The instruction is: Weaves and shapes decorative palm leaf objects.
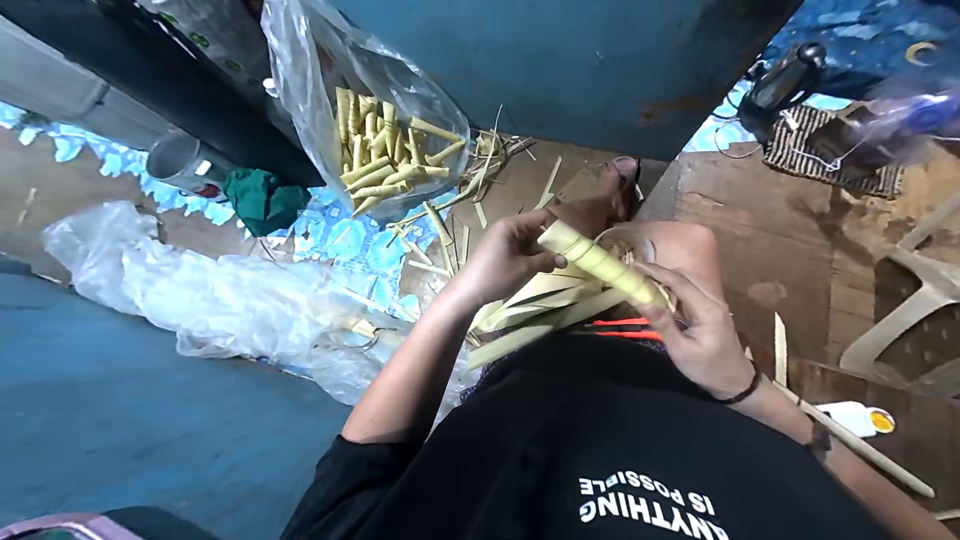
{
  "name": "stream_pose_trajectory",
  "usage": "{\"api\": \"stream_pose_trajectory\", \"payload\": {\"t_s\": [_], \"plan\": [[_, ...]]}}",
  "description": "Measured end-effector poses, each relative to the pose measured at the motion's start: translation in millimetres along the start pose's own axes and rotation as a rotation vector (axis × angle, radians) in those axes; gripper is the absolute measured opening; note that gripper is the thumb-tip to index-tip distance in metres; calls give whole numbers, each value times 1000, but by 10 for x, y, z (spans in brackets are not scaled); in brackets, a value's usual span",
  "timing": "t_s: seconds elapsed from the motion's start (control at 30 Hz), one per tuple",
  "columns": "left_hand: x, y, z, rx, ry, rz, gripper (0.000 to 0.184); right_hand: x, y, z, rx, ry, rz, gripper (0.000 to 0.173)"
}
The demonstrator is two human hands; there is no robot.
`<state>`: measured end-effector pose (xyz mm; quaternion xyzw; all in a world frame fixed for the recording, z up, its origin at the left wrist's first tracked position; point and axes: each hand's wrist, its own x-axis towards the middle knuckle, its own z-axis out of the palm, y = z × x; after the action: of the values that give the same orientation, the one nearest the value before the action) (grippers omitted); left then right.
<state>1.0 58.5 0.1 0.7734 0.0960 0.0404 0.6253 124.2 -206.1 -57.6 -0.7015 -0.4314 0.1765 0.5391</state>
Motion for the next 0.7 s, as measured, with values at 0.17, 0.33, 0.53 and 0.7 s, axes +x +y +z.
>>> {"api": "stream_pose_trajectory", "payload": {"t_s": [0.17, 0.33, 0.53, 0.7], "plan": [[7, -10, -19, 8, -28, 46, 23, 12, -106, -124, 754, -54, 623, 42], [5, -23, -18, -52, -8, 29, 23, -145, 68, -69, -61, 52, -30, 48], [8, -7, -13, -69, -53, 48, 18, -94, -103, -166, 735, -20, 609, 41], [9, -16, 4, -92, 7, 35, 21, -173, 71, -107, -43, 81, -41, 44]]}}
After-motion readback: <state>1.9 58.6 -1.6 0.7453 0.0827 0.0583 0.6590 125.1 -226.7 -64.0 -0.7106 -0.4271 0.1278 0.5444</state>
